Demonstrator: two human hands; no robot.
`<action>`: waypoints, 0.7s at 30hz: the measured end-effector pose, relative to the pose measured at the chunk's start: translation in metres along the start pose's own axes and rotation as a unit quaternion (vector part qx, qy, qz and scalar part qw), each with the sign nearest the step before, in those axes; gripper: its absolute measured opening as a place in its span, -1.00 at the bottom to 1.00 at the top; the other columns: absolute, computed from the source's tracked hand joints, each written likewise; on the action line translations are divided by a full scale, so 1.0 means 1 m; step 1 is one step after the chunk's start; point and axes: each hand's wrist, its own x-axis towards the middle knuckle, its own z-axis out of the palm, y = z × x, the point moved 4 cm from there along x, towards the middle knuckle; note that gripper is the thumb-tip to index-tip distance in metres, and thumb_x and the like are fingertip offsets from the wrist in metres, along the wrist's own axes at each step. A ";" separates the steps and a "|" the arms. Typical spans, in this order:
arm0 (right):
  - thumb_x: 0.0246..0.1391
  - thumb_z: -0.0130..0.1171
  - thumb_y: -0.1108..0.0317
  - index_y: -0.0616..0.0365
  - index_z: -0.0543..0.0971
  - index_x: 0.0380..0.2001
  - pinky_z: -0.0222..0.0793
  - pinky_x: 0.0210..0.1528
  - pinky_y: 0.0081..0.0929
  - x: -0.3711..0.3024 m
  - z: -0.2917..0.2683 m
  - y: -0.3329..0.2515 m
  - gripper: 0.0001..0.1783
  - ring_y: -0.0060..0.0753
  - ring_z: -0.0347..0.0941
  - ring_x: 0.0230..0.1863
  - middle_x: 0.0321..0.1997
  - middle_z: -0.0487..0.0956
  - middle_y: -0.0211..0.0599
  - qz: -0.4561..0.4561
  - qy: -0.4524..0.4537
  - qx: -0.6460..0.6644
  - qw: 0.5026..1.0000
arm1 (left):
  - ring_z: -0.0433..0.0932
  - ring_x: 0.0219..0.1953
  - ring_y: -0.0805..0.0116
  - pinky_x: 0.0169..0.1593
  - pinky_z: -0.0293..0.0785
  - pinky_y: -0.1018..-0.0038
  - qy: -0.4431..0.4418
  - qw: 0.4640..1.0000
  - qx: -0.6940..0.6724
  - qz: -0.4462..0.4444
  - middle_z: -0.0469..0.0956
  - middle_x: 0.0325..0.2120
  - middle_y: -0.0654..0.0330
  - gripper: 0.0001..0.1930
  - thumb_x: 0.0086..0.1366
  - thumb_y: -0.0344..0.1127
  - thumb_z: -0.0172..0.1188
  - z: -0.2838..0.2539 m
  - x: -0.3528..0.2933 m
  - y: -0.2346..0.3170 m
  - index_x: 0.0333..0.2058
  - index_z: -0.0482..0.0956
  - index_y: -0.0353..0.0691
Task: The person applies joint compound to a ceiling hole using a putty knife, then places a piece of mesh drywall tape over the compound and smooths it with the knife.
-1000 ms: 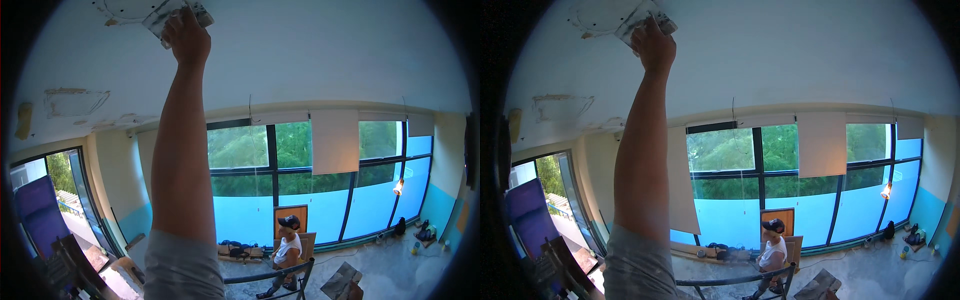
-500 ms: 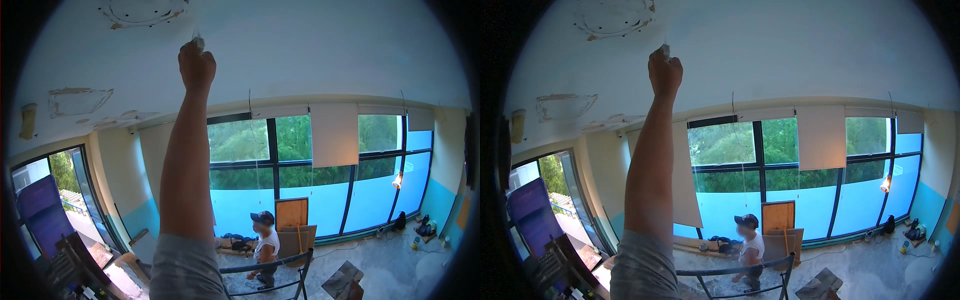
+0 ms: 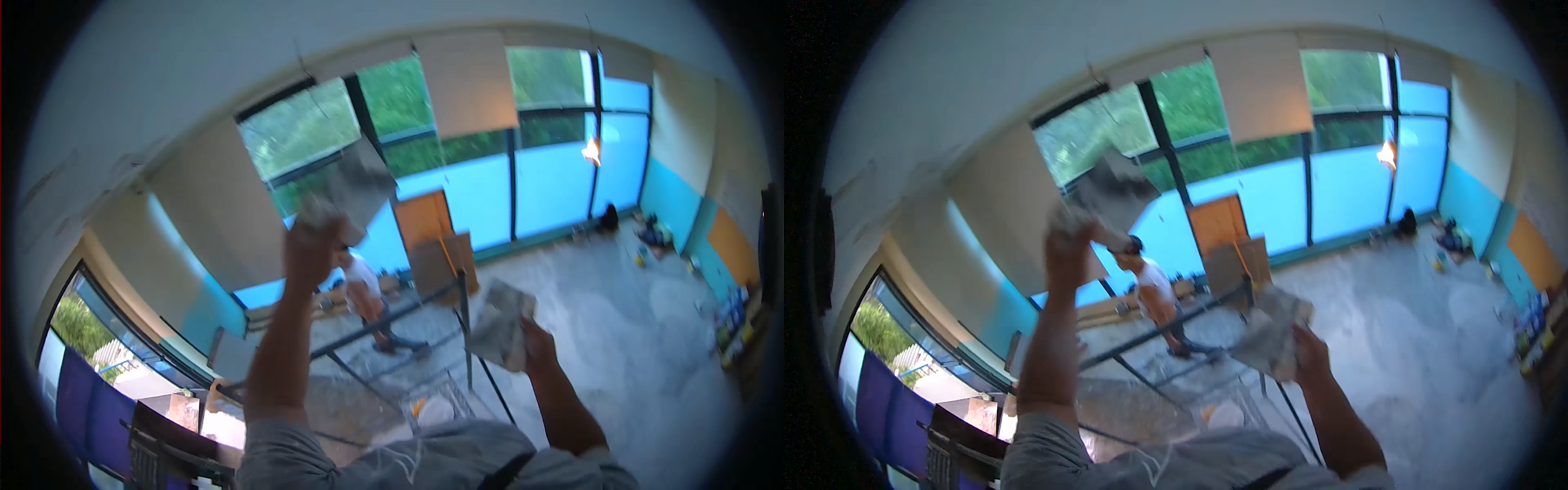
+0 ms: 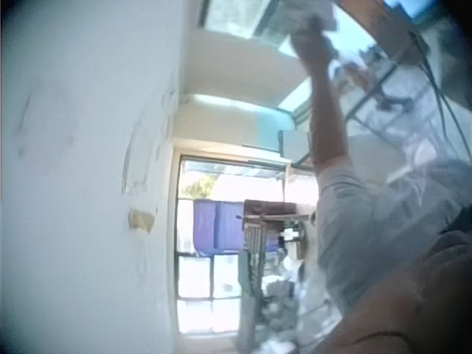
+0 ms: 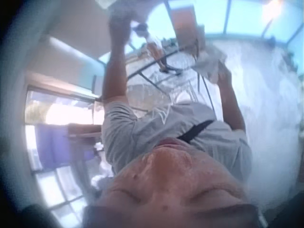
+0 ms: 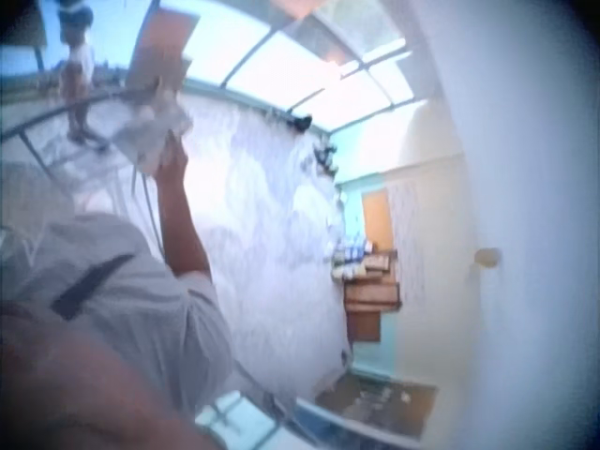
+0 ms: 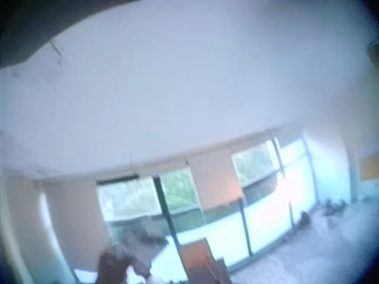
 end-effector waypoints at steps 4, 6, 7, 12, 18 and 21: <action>0.20 0.10 0.24 0.45 0.35 0.07 0.50 0.02 -0.12 0.015 0.036 0.019 -0.49 -0.09 0.57 -0.09 -0.07 0.55 0.00 0.096 -0.041 0.036 0.994 | 0.51 -0.01 -0.08 0.11 0.40 0.14 -0.052 0.874 -0.452 -0.172 0.56 -0.11 0.00 -0.67 -0.01 -0.57 0.28 0.042 -0.103 0.135 -0.19 0.54 -0.28; 0.21 0.09 0.25 0.44 0.34 0.07 0.53 -0.03 -0.15 0.020 0.044 0.034 -0.49 -0.10 0.59 -0.15 -0.06 0.55 -0.01 0.138 -0.040 0.004 0.990 | 0.50 0.00 -0.09 0.12 0.39 0.13 -0.060 0.863 -0.480 -0.150 0.55 -0.09 0.00 -0.63 -0.04 -0.57 0.28 0.046 -0.117 0.158 -0.18 0.55 -0.27; 0.21 0.09 0.25 0.44 0.34 0.07 0.53 -0.03 -0.15 0.019 0.054 0.040 -0.49 -0.10 0.59 -0.15 -0.06 0.55 -0.01 0.146 -0.033 0.001 0.989 | 0.48 0.02 -0.09 0.13 0.37 0.12 -0.063 0.858 -0.495 -0.124 0.54 -0.08 -0.01 -0.60 -0.07 -0.57 0.29 0.044 -0.127 0.164 -0.16 0.55 -0.26; 0.22 0.11 0.28 0.38 0.33 0.06 0.56 -0.08 -0.14 0.017 0.067 0.053 -0.54 -0.16 0.58 -0.14 -0.10 0.55 -0.05 0.138 -0.061 -0.028 0.988 | 0.43 0.08 -0.01 0.17 0.32 0.12 -0.150 0.889 -0.413 -0.126 0.50 -0.02 0.06 -0.46 -0.15 -0.53 0.34 0.039 -0.167 0.155 -0.06 0.56 -0.20; 0.24 0.07 0.23 0.37 0.29 0.13 0.52 -0.01 -0.22 0.018 0.067 0.064 -0.48 -0.18 0.57 -0.12 -0.04 0.53 -0.04 0.152 -0.008 -0.127 0.980 | 0.44 0.04 0.08 0.13 0.30 0.17 -0.289 0.877 -0.370 -0.104 0.54 -0.08 0.18 -0.46 -0.19 -0.47 0.36 0.038 -0.198 0.096 -0.09 0.61 -0.10; 0.21 0.11 0.24 0.37 0.29 0.11 0.53 -0.03 -0.25 0.023 0.074 0.064 -0.47 -0.24 0.57 -0.13 -0.06 0.53 -0.08 0.149 -0.054 -0.146 0.976 | 0.45 0.02 0.09 0.11 0.31 0.18 -0.270 0.885 -0.365 -0.103 0.57 -0.14 0.20 -0.52 -0.20 -0.48 0.35 0.037 -0.197 0.061 -0.17 0.63 -0.11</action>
